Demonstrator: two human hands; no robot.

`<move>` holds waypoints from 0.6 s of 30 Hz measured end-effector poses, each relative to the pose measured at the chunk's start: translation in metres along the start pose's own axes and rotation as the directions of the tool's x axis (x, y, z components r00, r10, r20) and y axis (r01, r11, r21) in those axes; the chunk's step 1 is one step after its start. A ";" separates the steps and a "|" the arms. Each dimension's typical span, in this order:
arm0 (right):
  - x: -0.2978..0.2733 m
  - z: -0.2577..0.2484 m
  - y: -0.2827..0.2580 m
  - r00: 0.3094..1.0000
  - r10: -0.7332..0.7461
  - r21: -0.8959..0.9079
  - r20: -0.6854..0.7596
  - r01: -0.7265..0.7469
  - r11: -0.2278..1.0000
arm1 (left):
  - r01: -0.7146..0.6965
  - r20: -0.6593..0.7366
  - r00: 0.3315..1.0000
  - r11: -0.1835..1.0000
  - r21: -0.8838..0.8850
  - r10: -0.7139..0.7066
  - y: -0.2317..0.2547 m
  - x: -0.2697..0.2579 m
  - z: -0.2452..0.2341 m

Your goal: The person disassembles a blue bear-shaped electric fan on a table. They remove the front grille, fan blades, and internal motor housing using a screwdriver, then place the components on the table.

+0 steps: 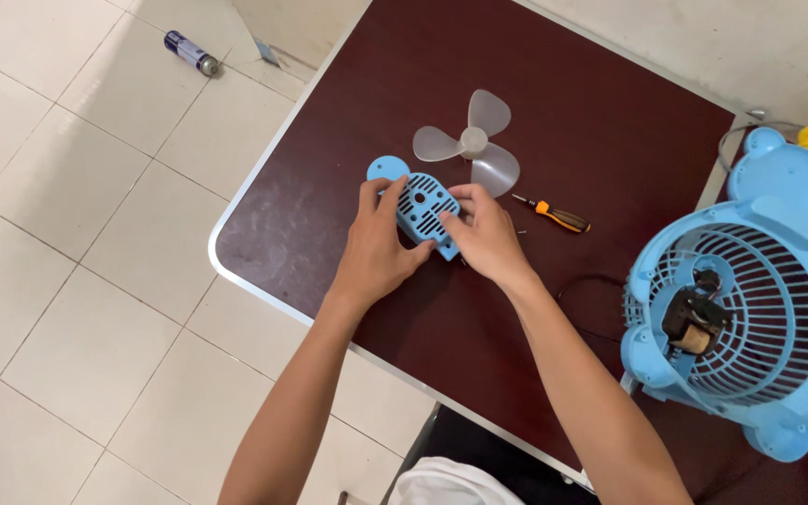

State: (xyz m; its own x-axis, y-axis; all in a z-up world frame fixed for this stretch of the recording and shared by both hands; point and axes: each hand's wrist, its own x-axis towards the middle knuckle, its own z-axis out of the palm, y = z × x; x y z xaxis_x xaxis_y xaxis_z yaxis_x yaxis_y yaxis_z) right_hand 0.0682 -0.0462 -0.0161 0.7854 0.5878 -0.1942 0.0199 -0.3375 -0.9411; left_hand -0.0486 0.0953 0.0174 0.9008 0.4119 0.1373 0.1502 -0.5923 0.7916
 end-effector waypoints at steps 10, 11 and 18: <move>-0.007 0.004 -0.017 0.979 -0.199 -0.237 0.048 0.205 0.950 | -0.015 0.057 0.998 0.998 -0.058 0.019 -0.022 0.011 -0.013; -0.009 0.001 -0.020 0.980 -0.190 -0.219 0.060 0.199 0.955 | -0.060 0.096 0.993 0.993 -0.105 0.070 -0.025 0.013 -0.019; -0.028 -0.004 -0.039 0.989 -0.071 -0.166 0.131 0.092 0.982 | -0.058 0.397 0.907 0.976 -0.208 0.138 -0.029 0.033 -0.039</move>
State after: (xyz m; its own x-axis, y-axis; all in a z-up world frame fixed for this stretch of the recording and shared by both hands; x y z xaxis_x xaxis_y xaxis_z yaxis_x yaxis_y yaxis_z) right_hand 0.0481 -0.0524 0.0271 0.6941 0.7015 -0.1617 0.1945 -0.3990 -0.8961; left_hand -0.0388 0.1532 0.0223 0.9999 0.0169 -0.0022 0.0097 -0.4585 0.8886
